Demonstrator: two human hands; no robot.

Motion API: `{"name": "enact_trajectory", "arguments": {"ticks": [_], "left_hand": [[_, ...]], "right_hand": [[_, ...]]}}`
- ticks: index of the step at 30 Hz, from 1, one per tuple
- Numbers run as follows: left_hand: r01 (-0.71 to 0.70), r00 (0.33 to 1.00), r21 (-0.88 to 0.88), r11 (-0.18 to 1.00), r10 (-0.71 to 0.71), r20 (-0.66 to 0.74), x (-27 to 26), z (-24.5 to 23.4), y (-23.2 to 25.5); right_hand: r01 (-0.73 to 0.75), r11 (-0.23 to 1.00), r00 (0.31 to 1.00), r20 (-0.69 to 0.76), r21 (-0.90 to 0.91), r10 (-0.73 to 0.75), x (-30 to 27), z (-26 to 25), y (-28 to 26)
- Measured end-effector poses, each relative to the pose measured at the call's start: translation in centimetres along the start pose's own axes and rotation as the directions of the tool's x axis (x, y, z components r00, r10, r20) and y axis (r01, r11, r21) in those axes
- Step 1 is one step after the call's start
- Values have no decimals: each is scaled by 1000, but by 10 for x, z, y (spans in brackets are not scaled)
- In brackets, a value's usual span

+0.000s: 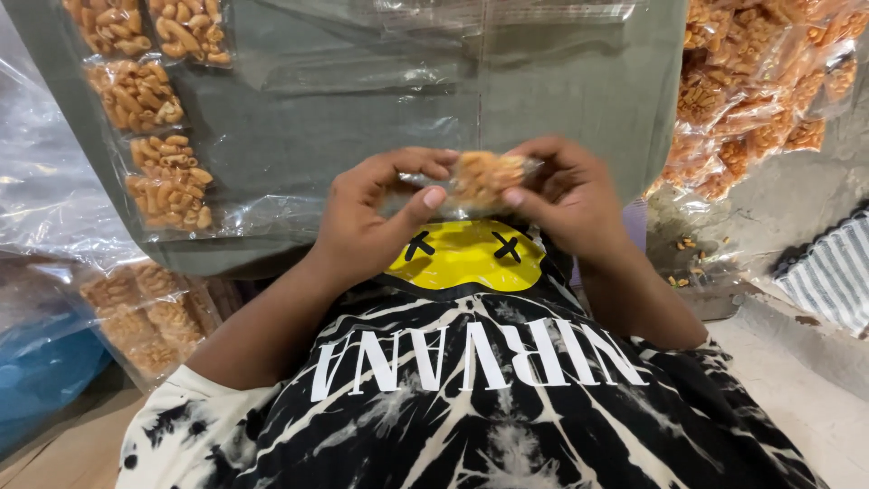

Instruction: Packing small individual snack packets into larger plastic bags for distribution.

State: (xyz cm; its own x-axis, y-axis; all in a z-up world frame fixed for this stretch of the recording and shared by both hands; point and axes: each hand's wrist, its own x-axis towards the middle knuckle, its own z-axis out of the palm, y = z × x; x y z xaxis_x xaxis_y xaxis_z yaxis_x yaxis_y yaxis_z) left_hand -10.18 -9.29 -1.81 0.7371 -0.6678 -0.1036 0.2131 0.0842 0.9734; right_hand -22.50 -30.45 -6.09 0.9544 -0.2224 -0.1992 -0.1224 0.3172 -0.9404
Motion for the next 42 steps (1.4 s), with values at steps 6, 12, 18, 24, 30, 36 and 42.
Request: {"name": "enact_trajectory", "arguments": {"ticks": [6, 12, 18, 24, 30, 36, 42], "left_hand": [[-613, 742, 788, -54, 302, 598, 22, -27, 5], [-672, 727, 676, -301, -96, 680, 37, -25, -32], [-592, 759, 587, -552, -139, 636, 56, -15, -32], [-576, 771, 609, -545, -115, 626, 66, -12, -35], [-379, 816, 620, -688, 69, 575, 78, -12, -36], [-469, 821, 669, -577, -6, 571, 97, -9, -48], [-451, 806, 625, -637, 11, 592, 95, -6, -18]], "right_hand": [[89, 882, 970, -161, -462, -182, -3, -37, -10], [201, 888, 949, -143, -414, -281, -2, -37, 4], [236, 860, 939, -122, -452, -322, 2, -32, 7], [204, 854, 938, -153, -479, -310, 6, -32, 11], [201, 855, 946, -132, -479, -296, 10, -30, 11], [230, 845, 942, -108, -484, -318, 12, -24, 13], [198, 824, 939, -140, -530, -315, 11, -19, 8]]}}
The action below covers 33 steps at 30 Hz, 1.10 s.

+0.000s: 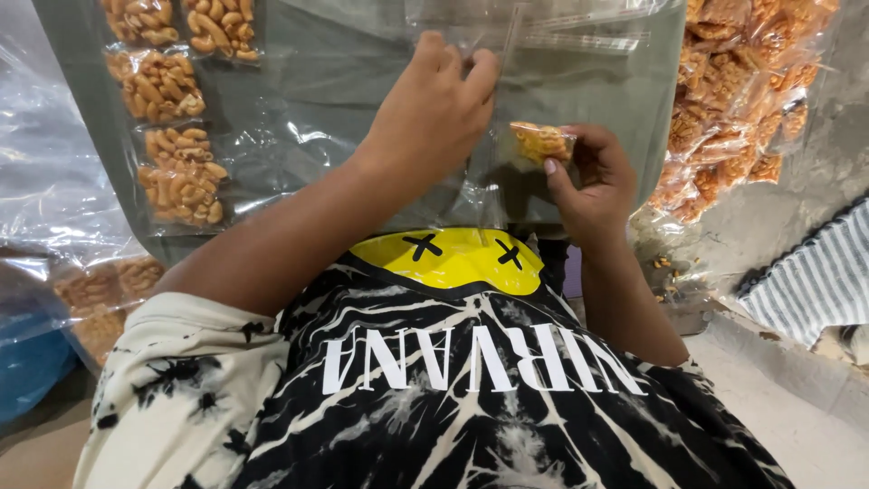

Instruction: Packing small individual snack packets into larger plastic bags for distribution.

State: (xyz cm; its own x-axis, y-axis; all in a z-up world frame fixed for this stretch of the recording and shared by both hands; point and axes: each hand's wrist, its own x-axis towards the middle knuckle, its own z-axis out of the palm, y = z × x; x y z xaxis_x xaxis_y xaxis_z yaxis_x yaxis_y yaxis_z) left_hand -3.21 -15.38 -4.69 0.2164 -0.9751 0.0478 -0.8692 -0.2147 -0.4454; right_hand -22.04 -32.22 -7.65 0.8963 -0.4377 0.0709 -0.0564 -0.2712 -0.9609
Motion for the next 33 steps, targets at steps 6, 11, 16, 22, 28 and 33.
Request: {"name": "enact_trajectory", "arguments": {"ticks": [6, 11, 16, 22, 28, 33], "left_hand": [[13, 960, -289, 957, -93, -265, -23, -31, -29], [-74, 912, -649, 757, -212, -351, -41, -44, -42], [-85, 895, -718, 691, -264, -359, -50, -46, -40], [-50, 860, -724, 688, -339, -381, -53, -45, -33], [-37, 823, -720, 693, -387, -415, -52, -47, -30], [-36, 779, -713, 700, -428, -459, -58, -43, -24]], "right_hand": [[374, 902, 925, 15, -217, -380, 22, 5, -18], [852, 399, 515, 405, -338, -756, 61, 24, -39], [900, 381, 424, 626, -211, -655, 79, 51, 9], [844, 519, 440, 728, -135, -527, 91, 80, 17], [869, 454, 405, 807, -194, -430, 97, 112, -5], [889, 389, 382, 860, -242, -338, 101, 138, -28]]}}
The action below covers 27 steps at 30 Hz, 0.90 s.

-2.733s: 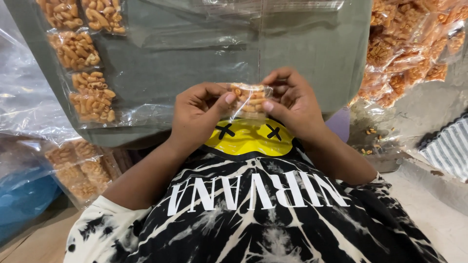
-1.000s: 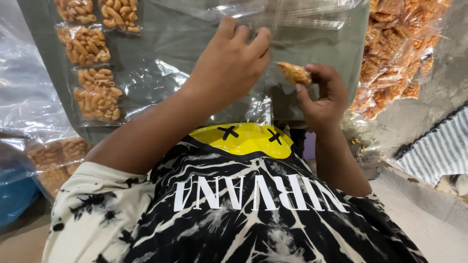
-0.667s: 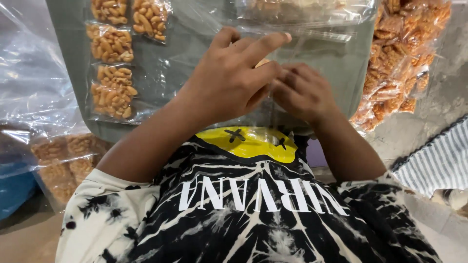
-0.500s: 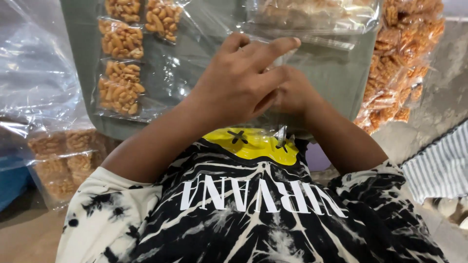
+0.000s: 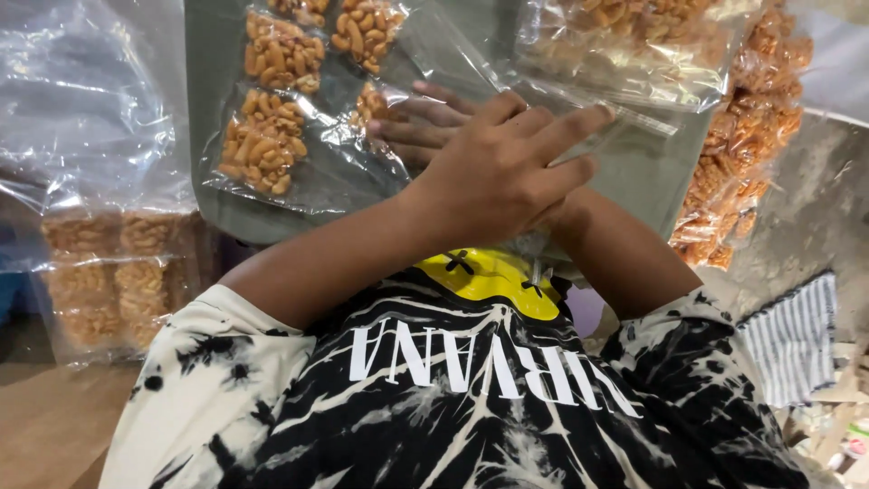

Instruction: Packing small individual snack packets into larger plastic bags for distribution.

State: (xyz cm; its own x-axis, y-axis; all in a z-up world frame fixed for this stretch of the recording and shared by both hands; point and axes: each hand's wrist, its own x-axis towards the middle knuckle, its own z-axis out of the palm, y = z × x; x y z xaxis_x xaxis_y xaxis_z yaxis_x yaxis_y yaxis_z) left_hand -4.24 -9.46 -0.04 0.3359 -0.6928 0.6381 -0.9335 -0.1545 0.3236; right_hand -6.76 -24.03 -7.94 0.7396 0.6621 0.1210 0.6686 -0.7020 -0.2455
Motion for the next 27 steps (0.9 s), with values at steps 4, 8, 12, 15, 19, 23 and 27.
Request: {"name": "enact_trajectory", "arguments": {"ticks": [4, 8, 12, 15, 19, 23, 27], "left_hand": [[52, 998, 5, 999, -52, 29, -18, -20, -13], [344, 938, 62, 937, -341, -57, -69, -72, -49], [571, 790, 326, 753, -612, 32, -117, -90, -74], [534, 813, 390, 750, -583, 7, -131, -93, -80], [573, 763, 379, 727, -641, 76, -141, -84, -80], [543, 793, 374, 752, -606, 65, -144, -82, -83], [551, 767, 382, 741, -631, 117, -148, -79, -86]], "right_hand": [[8, 997, 996, 88, -71, -1, 23, -9, -7], [22, 993, 984, 177, -112, -2, 42, -12, -19], [141, 989, 990, -10, -43, -141, 57, -20, -12], [62, 998, 984, 168, 2, -62, 61, -8, -6], [-85, 996, 977, 196, -5, 85, 73, -19, -29], [-139, 990, 964, 224, -21, 140, 80, -35, -42], [-210, 977, 907, 364, -44, 211, 67, -33, -27]]}}
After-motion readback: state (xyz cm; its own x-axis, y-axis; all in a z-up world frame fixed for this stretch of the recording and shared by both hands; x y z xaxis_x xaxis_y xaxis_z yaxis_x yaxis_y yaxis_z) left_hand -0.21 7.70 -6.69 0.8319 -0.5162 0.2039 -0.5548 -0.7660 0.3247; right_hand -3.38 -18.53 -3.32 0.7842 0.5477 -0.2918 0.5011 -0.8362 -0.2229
